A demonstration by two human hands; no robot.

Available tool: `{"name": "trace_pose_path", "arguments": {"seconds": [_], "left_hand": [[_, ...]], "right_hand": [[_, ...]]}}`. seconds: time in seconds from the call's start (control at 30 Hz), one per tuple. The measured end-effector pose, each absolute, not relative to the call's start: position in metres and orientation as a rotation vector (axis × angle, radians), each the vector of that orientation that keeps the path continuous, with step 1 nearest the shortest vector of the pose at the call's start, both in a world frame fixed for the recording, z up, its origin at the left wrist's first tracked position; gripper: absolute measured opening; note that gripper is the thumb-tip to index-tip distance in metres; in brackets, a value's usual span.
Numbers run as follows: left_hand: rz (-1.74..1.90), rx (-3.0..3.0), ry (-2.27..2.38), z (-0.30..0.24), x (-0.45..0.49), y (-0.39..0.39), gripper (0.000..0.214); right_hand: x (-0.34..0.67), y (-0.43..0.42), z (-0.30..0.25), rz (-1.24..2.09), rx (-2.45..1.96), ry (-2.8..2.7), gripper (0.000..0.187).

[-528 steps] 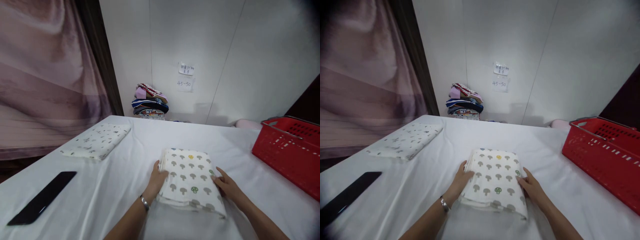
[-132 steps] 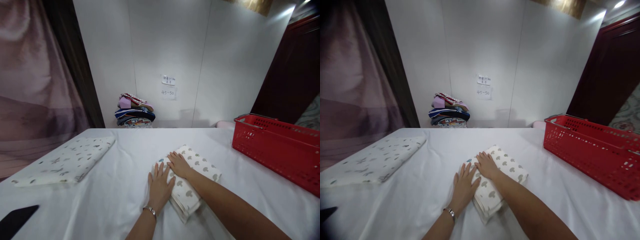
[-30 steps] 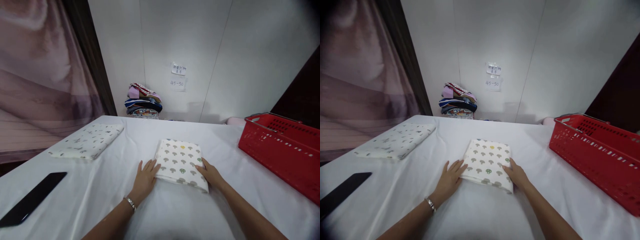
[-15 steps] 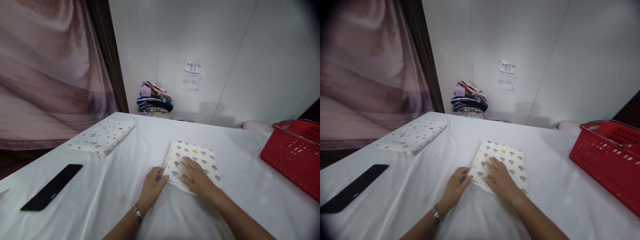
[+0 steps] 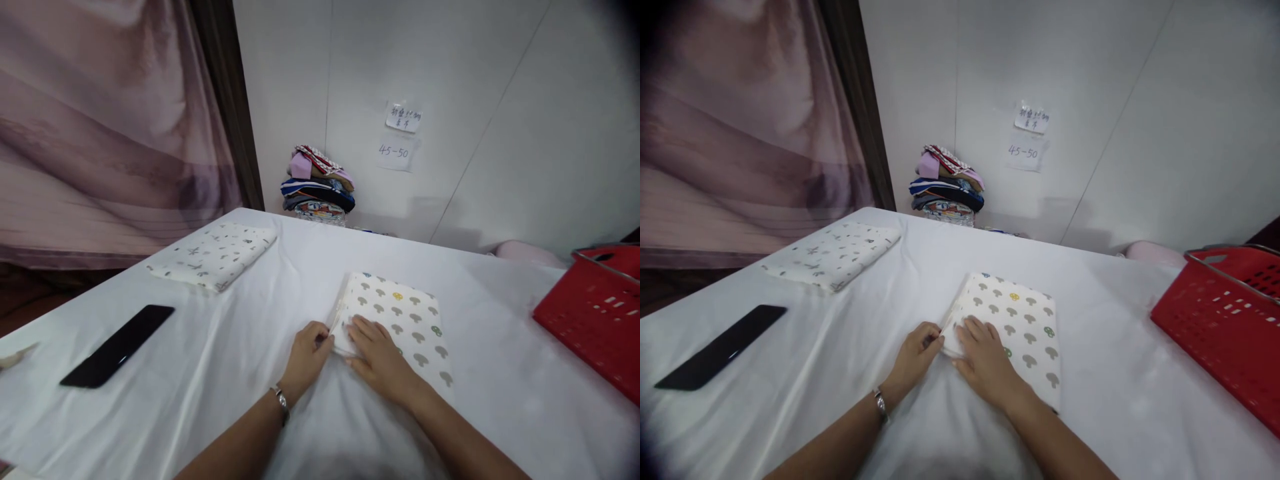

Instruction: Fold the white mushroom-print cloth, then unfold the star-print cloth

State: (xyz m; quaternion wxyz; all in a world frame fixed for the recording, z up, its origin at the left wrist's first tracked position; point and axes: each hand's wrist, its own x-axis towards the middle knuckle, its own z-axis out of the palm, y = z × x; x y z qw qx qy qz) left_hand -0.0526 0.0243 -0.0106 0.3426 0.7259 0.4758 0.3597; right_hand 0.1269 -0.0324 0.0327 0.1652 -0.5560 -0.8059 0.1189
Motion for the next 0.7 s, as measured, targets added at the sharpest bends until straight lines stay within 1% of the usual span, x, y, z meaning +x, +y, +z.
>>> {"name": "trace_pose_path", "arguments": {"seconds": [0.07,0.17,0.23,0.4,0.57,0.7], "left_hand": [[0.974,1.820,1.218,-0.013,-0.054,0.025,0.016],[1.033,1.735,1.208,-0.016,-0.057,0.027,0.015],[1.038,1.733,1.207,-0.016,-0.059,0.028,0.013],[0.922,1.903,1.166,-0.007,-0.061,0.026,0.003],[0.853,1.996,1.179,-0.003,-0.060,0.024,0.007],[0.883,1.942,1.174,-0.006,-0.059,0.027,0.009]], "right_hand": [[0.118,-0.028,0.039,0.280,-1.551,-2.228,0.036],[0.105,-0.022,0.035,0.212,-1.599,-2.157,0.010],[0.101,-0.020,0.026,0.211,-1.617,-2.135,0.004],[0.104,-0.018,0.012,0.307,-1.545,-2.012,0.011],[0.109,-0.017,0.010,0.410,-1.506,-1.885,0.019],[0.109,-0.017,0.012,0.460,-1.484,-1.805,0.019]]}}
